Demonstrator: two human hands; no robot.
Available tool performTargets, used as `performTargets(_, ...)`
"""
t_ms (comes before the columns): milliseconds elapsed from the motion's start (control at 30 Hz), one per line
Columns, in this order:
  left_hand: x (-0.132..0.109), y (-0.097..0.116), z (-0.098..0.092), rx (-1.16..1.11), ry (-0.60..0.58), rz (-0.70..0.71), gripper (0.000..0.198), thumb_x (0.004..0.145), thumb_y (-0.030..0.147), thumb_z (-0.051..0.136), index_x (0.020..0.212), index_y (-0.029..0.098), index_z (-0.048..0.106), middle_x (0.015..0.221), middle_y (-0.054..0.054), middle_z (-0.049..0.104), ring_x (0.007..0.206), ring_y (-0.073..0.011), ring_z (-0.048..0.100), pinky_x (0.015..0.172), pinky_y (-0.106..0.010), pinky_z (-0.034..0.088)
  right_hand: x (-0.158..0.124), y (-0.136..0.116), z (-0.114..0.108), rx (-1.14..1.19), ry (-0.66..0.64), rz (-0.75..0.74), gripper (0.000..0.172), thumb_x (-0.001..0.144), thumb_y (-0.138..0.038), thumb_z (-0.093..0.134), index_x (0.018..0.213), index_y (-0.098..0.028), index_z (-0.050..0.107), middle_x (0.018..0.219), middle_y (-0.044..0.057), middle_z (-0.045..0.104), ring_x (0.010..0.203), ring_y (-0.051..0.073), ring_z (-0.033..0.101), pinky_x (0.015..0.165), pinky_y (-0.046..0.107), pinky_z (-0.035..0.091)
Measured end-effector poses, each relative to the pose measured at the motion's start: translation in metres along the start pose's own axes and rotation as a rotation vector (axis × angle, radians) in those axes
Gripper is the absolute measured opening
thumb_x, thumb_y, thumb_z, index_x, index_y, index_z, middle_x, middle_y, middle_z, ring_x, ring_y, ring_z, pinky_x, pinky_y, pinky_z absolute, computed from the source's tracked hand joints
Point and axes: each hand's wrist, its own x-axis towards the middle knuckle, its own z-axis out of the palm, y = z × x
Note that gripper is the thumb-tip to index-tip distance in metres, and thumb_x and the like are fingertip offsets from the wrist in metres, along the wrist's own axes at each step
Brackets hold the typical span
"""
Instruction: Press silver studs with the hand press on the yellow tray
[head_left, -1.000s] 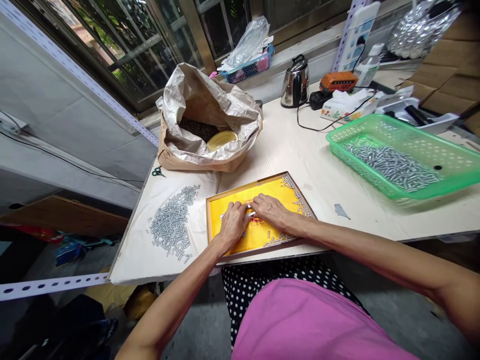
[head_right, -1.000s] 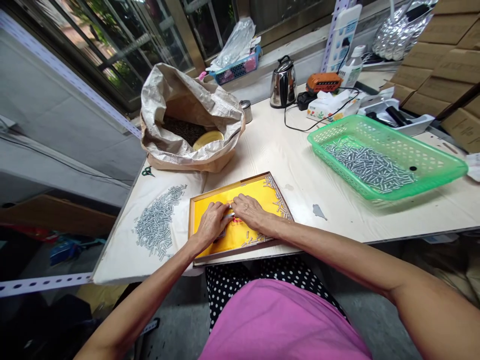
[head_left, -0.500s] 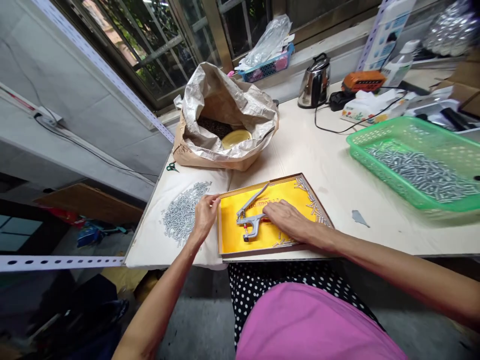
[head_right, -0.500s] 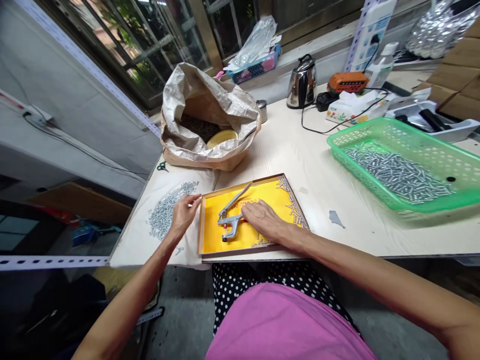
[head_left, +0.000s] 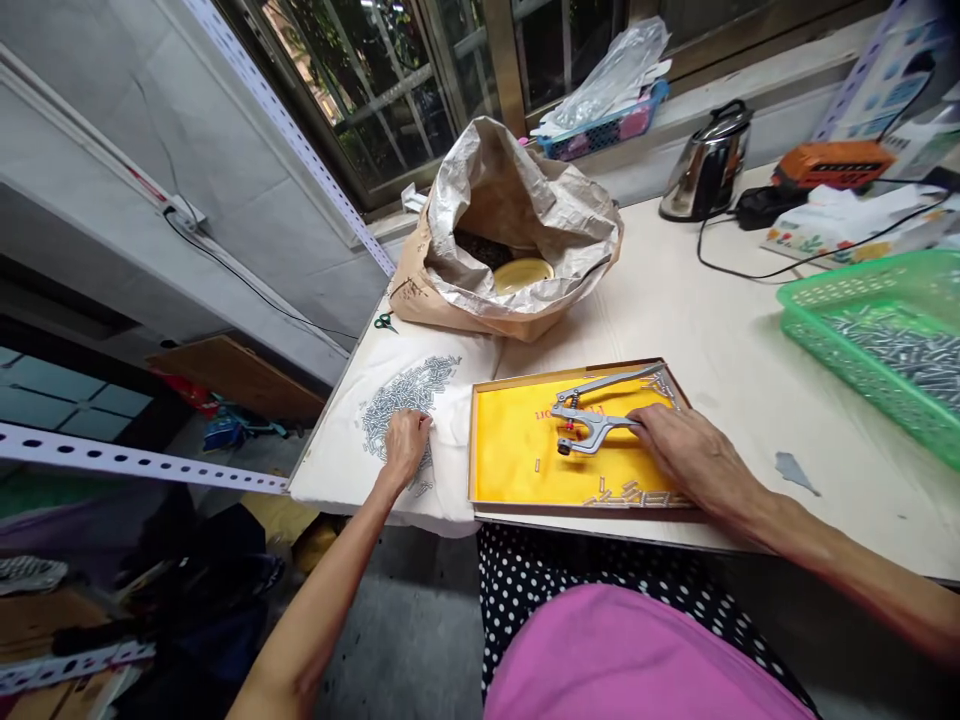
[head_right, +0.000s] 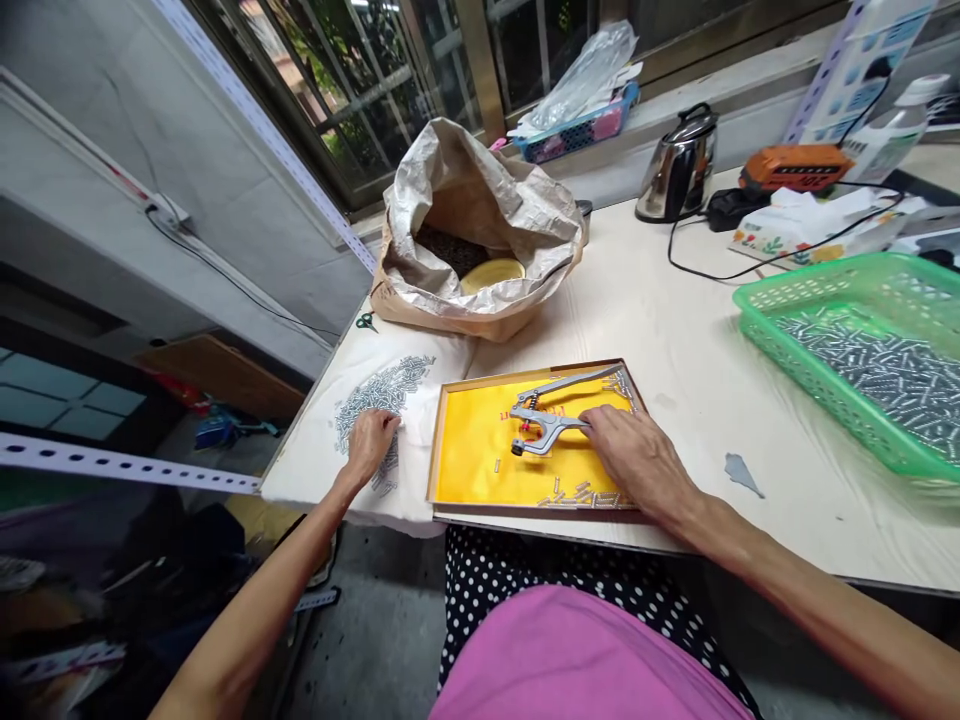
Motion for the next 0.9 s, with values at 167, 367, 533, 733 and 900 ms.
performTargets(167,0.019,0.01,0.008,0.109,0.04,-0.014,0.031,0.097,0.022,0.042,0.112,0.015,0.069,0.113,-0.015,0.062,0.109,-0.0301,0.052,0.077,-0.035,0.043,0.007,-0.014,0.007,0.011,0.002,-0.028,0.027,0.104,-0.028,0.035,0.095,-0.018,0.058,0.085,0.007,0.065,0.075,0.021,0.058,0.069,0.034,0.034)
performTargets(367,0.039,0.004,0.006,0.257,-0.083,0.299,0.031,0.093,0.011,0.04,0.088,0.013,0.071,0.106,-0.018,0.062,0.109,-0.0321,0.049,0.078,-0.039,0.044,0.019,-0.025,0.016,-0.02,0.053,-0.06,0.024,0.103,-0.022,0.039,0.087,-0.018,0.057,0.079,0.005,0.062,0.072,0.019,0.053,0.068,0.033,0.03)
performTargets(533,0.035,0.011,-0.006,0.018,0.086,0.313,0.024,0.092,0.02,0.047,0.086,0.016,0.07,0.097,-0.015,0.067,0.1,-0.0296,0.055,0.082,-0.039,0.045,0.023,-0.027,0.016,-0.131,0.045,-0.145,0.023,0.1,-0.013,0.04,0.086,-0.018,0.058,0.078,0.005,0.06,0.071,0.02,0.048,0.069,0.033,0.027)
performTargets(733,-0.006,0.067,-0.02,-0.633,0.065,0.124,0.024,0.083,0.038,0.06,0.083,0.018,0.071,0.082,-0.005,0.073,0.075,-0.0194,0.065,0.072,-0.03,0.048,0.036,-0.043,0.025,-0.096,0.002,-0.186,0.022,0.101,-0.015,0.042,0.086,-0.017,0.058,0.078,0.003,0.06,0.07,0.019,0.047,0.069,0.032,0.026)
performTargets(900,-0.02,0.069,-0.024,-0.87,-0.004,0.034,0.027,0.077,0.042,0.066,0.082,0.016,0.071,0.079,-0.004,0.072,0.073,-0.0176,0.065,0.071,-0.029,0.05,0.036,-0.044,0.0,-0.155,-0.066,-0.26,0.023,0.099,-0.009,0.041,0.087,-0.018,0.059,0.079,0.003,0.06,0.072,0.019,0.046,0.071,0.034,0.025)
